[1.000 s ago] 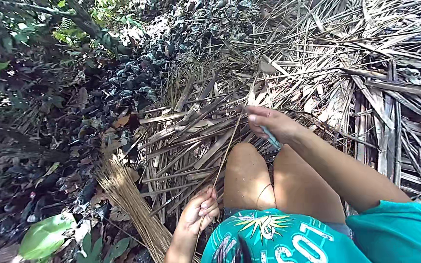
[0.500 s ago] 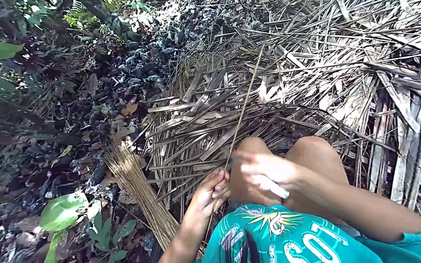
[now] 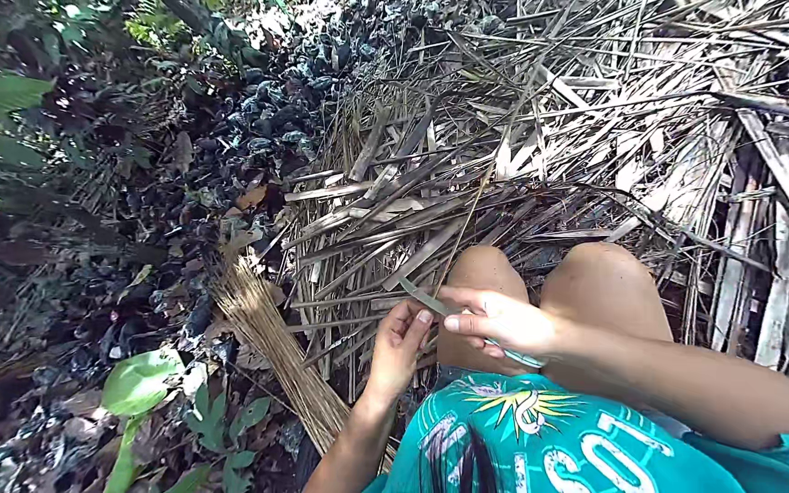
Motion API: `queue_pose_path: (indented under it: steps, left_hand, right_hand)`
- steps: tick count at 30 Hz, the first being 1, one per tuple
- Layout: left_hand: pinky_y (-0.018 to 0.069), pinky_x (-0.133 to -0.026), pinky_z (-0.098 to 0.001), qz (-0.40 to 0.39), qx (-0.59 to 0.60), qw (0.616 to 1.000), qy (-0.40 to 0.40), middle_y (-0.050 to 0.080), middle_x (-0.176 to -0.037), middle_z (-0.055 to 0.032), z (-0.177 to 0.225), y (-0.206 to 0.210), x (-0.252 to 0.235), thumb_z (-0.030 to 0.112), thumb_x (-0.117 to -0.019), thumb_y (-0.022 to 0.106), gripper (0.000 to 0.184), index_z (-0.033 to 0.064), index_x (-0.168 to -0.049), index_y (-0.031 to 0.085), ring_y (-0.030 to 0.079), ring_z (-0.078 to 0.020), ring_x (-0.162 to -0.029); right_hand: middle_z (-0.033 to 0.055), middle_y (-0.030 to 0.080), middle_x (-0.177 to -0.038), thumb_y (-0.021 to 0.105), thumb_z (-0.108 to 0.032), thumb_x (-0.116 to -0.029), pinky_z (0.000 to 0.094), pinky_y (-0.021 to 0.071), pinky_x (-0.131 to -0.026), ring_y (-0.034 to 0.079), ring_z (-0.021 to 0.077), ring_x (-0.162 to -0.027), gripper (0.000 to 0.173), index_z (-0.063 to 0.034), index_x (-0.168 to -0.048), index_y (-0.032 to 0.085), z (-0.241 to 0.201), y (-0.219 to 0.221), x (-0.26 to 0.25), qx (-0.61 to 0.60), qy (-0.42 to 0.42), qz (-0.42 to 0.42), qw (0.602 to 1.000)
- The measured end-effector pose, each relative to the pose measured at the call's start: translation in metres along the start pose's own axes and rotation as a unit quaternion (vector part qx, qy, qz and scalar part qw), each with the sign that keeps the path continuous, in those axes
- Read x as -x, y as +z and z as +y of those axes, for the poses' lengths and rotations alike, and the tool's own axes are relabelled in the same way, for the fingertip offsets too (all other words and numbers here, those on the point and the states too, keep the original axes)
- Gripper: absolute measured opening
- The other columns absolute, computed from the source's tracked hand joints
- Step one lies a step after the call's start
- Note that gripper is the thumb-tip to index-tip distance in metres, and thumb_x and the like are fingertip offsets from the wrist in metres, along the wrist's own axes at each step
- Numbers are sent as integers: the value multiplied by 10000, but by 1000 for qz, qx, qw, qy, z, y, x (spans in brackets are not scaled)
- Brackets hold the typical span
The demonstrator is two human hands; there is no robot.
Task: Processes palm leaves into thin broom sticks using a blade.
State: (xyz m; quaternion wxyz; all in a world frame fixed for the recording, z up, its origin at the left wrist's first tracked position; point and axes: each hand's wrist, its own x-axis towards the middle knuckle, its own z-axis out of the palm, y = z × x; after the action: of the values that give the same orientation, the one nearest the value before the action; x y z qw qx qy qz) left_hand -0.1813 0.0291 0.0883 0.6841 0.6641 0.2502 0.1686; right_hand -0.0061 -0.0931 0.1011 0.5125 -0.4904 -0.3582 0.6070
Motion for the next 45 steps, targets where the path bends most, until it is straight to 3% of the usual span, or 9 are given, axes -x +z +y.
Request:
queue_pose_path:
  steps: [6,9,13,20,24,32,38,43,45]
  left_hand:
    - [369,-512,-89,-27,-30,999,18,546,-677,171,-6,-11,11,107,-1012,537,132,132,-945,649,443,100,-550]
    - [353,-487,-92,-18,4,1000,-18,512,-632,165,-1,-6,6,73,-1010,506,172,133,-933,649,425,89,-517]
    - [365,-484,-98,-27,64,997,-28,547,-645,153,2,-1,0,67,-1001,493,176,138,-951,646,431,80,-509]
    - [361,-463,-94,-98,46,993,-55,512,-591,158,-17,-22,12,173,-1021,524,169,161,-951,677,442,79,-487]
    - [424,-522,-101,-64,-75,995,27,578,-723,139,-14,-10,6,129,-1047,478,220,35,-1109,667,501,71,-572]
    - [387,-555,-87,-25,-120,987,106,601,-761,156,-13,-10,7,114,-1018,525,167,64,-995,683,463,108,-610]
    - [369,-527,-88,-50,-65,995,56,565,-699,183,-10,-16,18,196,-1028,561,157,149,-976,701,441,105,-568]
    - [364,-526,-93,-23,-81,995,57,555,-700,174,-9,-11,11,120,-1017,533,161,113,-980,689,433,96,-565]
    - [358,-521,-92,-23,-79,995,53,554,-694,176,-10,-14,12,132,-1018,538,161,121,-974,692,427,100,-560]
  right_hand:
    - [-118,471,-631,332,-177,-1094,125,400,-434,438,-31,-467,359,-143,-1416,489,-25,-86,-5,-123,-192,248,942]
    - [-89,475,-645,369,-202,-1089,144,433,-451,465,-7,-480,372,-183,-1455,435,-17,-51,3,-116,-116,167,972]
    - [-99,465,-694,449,-177,-1058,117,396,-466,444,-36,-507,385,-60,-1424,452,5,-3,-3,-57,6,-49,997]
    - [-131,447,-626,347,-216,-1068,129,389,-443,422,-32,-469,366,-156,-1403,481,-27,-102,8,-94,-226,202,948]
    - [-120,450,-627,351,-172,-1068,124,390,-437,429,-28,-466,368,-143,-1407,491,-26,-93,13,-92,-220,188,953]
    - [-119,460,-638,438,-187,-1028,98,386,-462,430,-56,-486,348,-131,-1368,495,-16,-46,21,-49,-58,24,997]
    - [-132,460,-615,373,-192,-1063,123,388,-435,423,-36,-459,335,-131,-1350,534,-34,-103,20,-84,-232,200,948]
    - [-101,478,-655,435,-171,-1053,113,396,-473,448,-42,-503,337,-124,-1382,487,-15,-44,16,-66,-85,64,992]
    - [-123,463,-652,408,-192,-1070,107,389,-481,433,-57,-508,345,-99,-1380,527,-17,-66,16,-41,-112,110,987]
